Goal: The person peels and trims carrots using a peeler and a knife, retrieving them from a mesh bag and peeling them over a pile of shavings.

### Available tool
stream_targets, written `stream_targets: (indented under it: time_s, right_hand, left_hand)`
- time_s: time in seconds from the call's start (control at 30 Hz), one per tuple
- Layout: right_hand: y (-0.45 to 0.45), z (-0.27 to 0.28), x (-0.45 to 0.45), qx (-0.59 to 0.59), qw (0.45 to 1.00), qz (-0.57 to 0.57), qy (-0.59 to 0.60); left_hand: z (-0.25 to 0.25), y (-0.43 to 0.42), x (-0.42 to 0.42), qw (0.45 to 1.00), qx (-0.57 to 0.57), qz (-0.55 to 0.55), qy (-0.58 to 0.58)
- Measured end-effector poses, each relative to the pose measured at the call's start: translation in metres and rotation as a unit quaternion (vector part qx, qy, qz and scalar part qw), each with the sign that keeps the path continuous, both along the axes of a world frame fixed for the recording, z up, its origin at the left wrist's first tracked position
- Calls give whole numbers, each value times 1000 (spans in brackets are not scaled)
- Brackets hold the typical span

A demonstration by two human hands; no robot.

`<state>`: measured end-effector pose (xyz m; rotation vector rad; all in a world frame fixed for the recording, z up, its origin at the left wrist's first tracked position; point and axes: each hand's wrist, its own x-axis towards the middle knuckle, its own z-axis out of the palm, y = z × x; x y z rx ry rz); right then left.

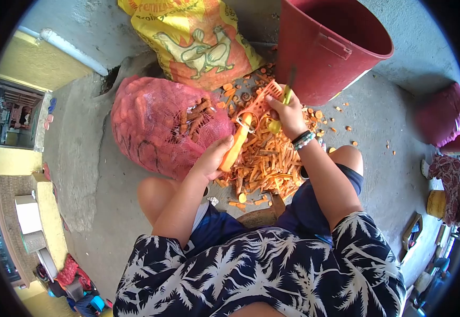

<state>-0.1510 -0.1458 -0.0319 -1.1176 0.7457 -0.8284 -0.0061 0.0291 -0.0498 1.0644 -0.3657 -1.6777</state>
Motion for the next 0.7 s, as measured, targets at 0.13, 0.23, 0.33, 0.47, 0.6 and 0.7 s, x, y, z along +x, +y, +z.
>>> stream_targets:
  time_s: [0.13,0.23,0.33,0.47,0.6,0.7]
  right_hand:
    - [-34,-9,-10,-44,974,-193,109]
    - [-51,-8,-26,-221,936,-122,245]
    - [-24,5,-27,-192,914,230,273]
    - [1,7,-17,-238,876,278,315]
    - [-3,-22,-14,-252,838,323,362]
    - [-5,-45,-16,-283,722,340,532]
  left_hand:
    - [5,-1,-2,997,-18,17,-76]
    - [7,2,0,974,-55,36,-215]
    - [13,-4,13,903,-66,8,-424]
    - [21,-6,13,845,-91,1,-527]
    - [25,-6,8,822,-120,-1,-557]
    - [43,-6,5,840,-152,86,-513]
